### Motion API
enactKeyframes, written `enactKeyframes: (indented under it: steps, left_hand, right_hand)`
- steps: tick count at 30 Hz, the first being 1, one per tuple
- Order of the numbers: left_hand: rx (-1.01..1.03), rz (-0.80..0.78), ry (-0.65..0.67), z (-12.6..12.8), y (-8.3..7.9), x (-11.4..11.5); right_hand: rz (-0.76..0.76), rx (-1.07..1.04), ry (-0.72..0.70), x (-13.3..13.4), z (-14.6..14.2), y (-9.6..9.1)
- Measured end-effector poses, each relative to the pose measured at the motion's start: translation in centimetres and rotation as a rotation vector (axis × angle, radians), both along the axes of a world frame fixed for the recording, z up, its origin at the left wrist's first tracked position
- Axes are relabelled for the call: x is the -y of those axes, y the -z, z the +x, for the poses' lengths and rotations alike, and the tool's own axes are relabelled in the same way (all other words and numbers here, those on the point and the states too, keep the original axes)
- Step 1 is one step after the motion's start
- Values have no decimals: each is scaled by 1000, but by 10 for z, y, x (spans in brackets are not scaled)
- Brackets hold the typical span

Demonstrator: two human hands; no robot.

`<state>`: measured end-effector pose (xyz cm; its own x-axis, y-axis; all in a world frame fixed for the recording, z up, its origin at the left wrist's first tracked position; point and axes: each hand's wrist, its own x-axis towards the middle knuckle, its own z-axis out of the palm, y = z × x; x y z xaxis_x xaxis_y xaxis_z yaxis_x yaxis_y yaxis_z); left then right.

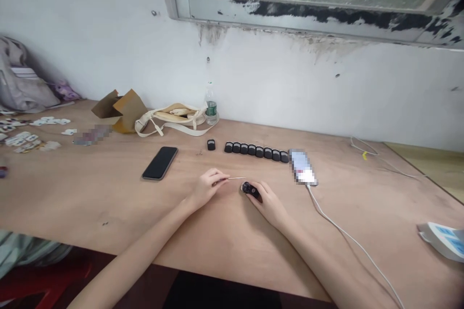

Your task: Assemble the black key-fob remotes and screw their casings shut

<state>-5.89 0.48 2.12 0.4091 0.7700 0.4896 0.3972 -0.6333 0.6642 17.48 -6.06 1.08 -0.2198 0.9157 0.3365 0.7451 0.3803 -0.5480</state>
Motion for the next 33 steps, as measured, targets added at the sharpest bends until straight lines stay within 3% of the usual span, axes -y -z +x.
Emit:
enactKeyframes:
  steps: [4,9,12,16,19,27,33]
  left_hand:
    - [298,-280,-157,1,-9,2]
    - [486,-374,-265,3,-29,-3]
    - [517,-338,-221,12,-44,-8]
    - [460,-291,-10,32,-55,-11]
    - [471,-315,52,43,-54,-11]
    - [606,-313,-185,39,-32,-14]
    - [648,-382,-167,40,-25,-16]
  right_hand:
    - [-3,8,-30,2,-1,-4]
    - [-8,4,-35,2,0,-4]
    - [-19,-5,-32,3,0,-7]
    - [-32,-23,-43,6,-1,-13]
    - [-28,-38,-55,8,-2,-14]
    - [-17,-53,-46,8,-3,-10]
    - [-26,-36,-48,8,-3,-11]
